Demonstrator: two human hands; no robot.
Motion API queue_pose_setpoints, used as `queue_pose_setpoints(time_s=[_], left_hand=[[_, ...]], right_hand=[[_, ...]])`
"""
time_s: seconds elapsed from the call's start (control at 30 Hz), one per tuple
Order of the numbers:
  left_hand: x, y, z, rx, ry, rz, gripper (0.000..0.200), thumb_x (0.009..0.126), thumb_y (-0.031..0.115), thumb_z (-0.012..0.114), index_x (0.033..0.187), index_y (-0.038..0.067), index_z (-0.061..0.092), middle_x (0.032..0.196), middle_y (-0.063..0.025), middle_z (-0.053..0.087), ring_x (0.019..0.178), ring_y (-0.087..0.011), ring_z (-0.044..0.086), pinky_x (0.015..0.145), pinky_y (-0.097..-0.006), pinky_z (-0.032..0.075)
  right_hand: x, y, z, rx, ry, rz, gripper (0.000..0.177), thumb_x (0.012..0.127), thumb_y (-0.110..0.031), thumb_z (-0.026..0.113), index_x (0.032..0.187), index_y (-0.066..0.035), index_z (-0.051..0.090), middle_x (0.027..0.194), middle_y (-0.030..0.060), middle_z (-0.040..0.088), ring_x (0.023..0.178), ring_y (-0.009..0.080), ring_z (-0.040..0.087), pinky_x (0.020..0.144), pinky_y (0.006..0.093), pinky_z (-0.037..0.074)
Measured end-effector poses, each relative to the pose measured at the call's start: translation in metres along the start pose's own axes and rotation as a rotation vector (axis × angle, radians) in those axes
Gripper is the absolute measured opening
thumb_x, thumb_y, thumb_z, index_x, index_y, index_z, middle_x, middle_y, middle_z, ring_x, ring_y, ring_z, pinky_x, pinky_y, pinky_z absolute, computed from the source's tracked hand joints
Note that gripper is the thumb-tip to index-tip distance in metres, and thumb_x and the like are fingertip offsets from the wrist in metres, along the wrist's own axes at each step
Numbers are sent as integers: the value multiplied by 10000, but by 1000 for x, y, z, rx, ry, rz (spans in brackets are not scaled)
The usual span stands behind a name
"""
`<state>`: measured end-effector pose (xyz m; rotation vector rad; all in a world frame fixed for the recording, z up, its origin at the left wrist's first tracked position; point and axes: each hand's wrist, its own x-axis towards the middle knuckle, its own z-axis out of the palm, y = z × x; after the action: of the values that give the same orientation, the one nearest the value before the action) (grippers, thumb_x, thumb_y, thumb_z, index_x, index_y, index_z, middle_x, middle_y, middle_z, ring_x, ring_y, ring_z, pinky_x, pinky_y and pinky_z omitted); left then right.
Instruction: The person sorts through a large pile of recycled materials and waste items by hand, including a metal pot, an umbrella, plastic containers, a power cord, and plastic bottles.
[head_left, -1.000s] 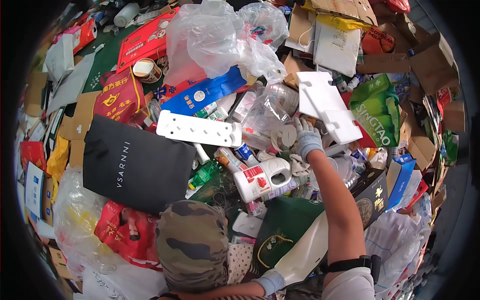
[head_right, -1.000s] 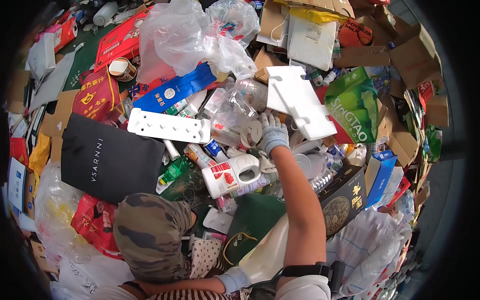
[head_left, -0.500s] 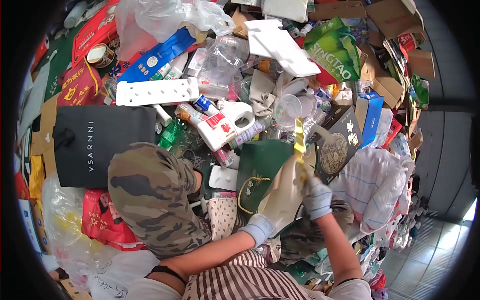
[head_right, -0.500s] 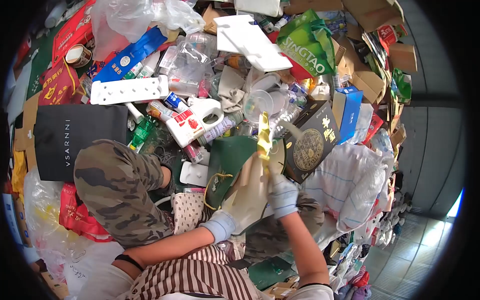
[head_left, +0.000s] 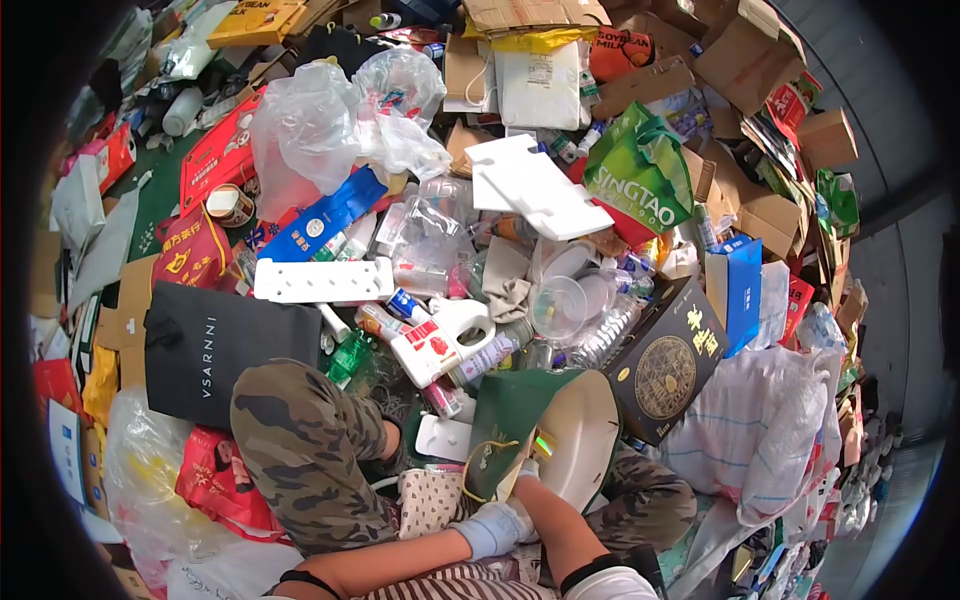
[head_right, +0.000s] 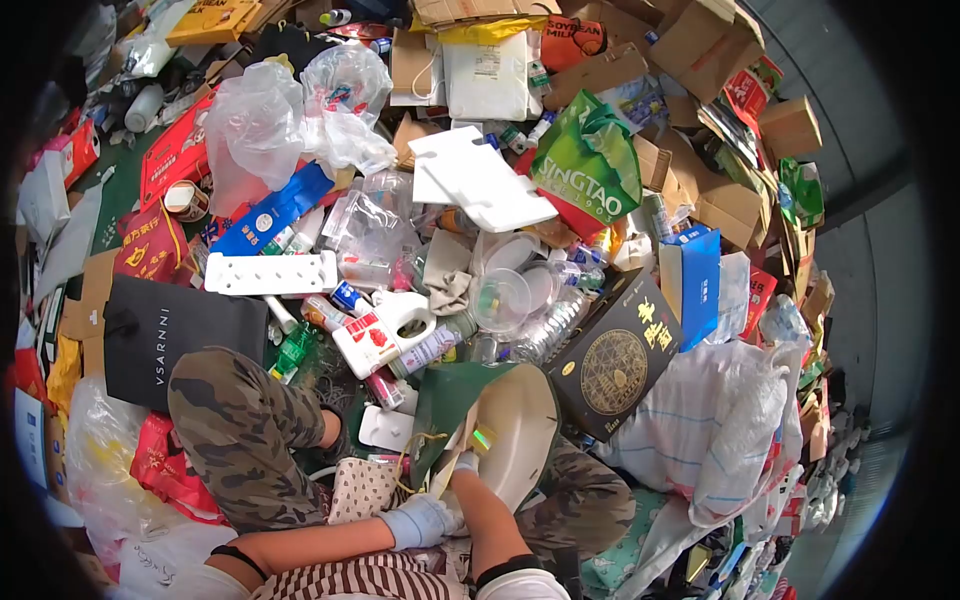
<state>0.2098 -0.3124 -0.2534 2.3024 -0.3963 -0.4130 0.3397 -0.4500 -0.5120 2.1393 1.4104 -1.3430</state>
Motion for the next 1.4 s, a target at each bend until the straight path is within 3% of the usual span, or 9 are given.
queue_pose_setpoints(time_s=[0.23, 0.33, 0.47, 0.63, 0.8, 1.0, 1.17, 1.3, 1.4], left_hand=[[14, -9, 19, -11, -147, -19, 172, 798, 173, 463, 901, 136, 595, 739, -112, 625, 720, -287, 624, 607, -420, 476], [18, -13, 20, -54, -198, -36, 192, 810, 169, 456, 930, 151, 603, 783, -111, 629, 739, -286, 623, 628, -408, 483], [23, -23, 16, -75, -237, -64, 200, 827, 204, 460, 926, 106, 604, 792, -99, 635, 707, -275, 621, 618, -407, 491], [32, -46, 1, -94, -205, -59, 203, 822, 202, 461, 938, 106, 598, 808, -107, 633, 723, -279, 620, 629, -408, 489], [39, -62, -6, -143, -187, -56, 208, 818, 200, 462, 949, 107, 593, 824, -115, 631, 740, -283, 619, 640, -409, 488], [42, -71, -9, -180, -178, -45, 215, 813, 198, 462, 963, 107, 587, 843, -124, 629, 760, -288, 617, 654, -410, 485], [42, -72, -9, -203, -160, -51, 222, 809, 196, 463, 975, 108, 581, 859, -132, 627, 777, -292, 616, 665, -411, 484], [42, -68, -7, -212, -153, -58, 229, 805, 194, 464, 985, 108, 577, 872, -138, 626, 790, -295, 615, 674, -412, 482], [42, -61, -4, -197, -163, -59, 234, 803, 193, 464, 992, 108, 574, 881, -143, 624, 800, -298, 615, 681, -413, 481]], right_hand=[[-91, -19, -94, 39, -205, -116, 459, 830, -391, 480, 1144, -59, 530, 1080, 137, 589, 950, 289, 574, 794, 365, 455], [-154, -62, -280, 517, -670, -44, 444, 864, -380, 472, 1186, -76, 497, 1045, 97, 594, 890, 185, 599, 707, 316, 485], [-109, -42, -426, 1241, 191, 54, 364, 868, -275, 512, 1170, -73, 491, 983, 97, 620, 719, 165, 622, 548, 261, 495], [64, 53, -492, 1191, 271, 386, 314, 848, -212, 515, 1141, -102, 479, 937, 74, 610, 742, 210, 604, 549, 288, 482], [106, 2, -617, 1596, 1064, -722, 634, 800, 37, 508, 1336, -156, 228, 1215, 116, 430, 1006, 270, 516, 763, 389, 465], [139, -10, -544, -61, 794, 259, 1026, 540, -429, 777, 1362, -125, 244, 1394, 192, 233, 1270, 337, 278, 1031, 374, 268], [170, 34, -434, 168, 1246, 377, 1184, 465, -350, 825, 1380, -118, 109, 1404, 212, 162, 1296, 355, 172, 1078, 394, 115], [140, -34, -378, 495, 1136, 422, 1278, 443, -295, 851, 1384, -62, 19, 1402, 248, 79, 1322, 355, 49, 1088, 383, 88], [129, -14, -358, 838, 755, 575, 1177, 504, -213, 829, 1380, -47, 61, 1230, 223, 409, 1015, 265, 499, 864, 337, 415]])
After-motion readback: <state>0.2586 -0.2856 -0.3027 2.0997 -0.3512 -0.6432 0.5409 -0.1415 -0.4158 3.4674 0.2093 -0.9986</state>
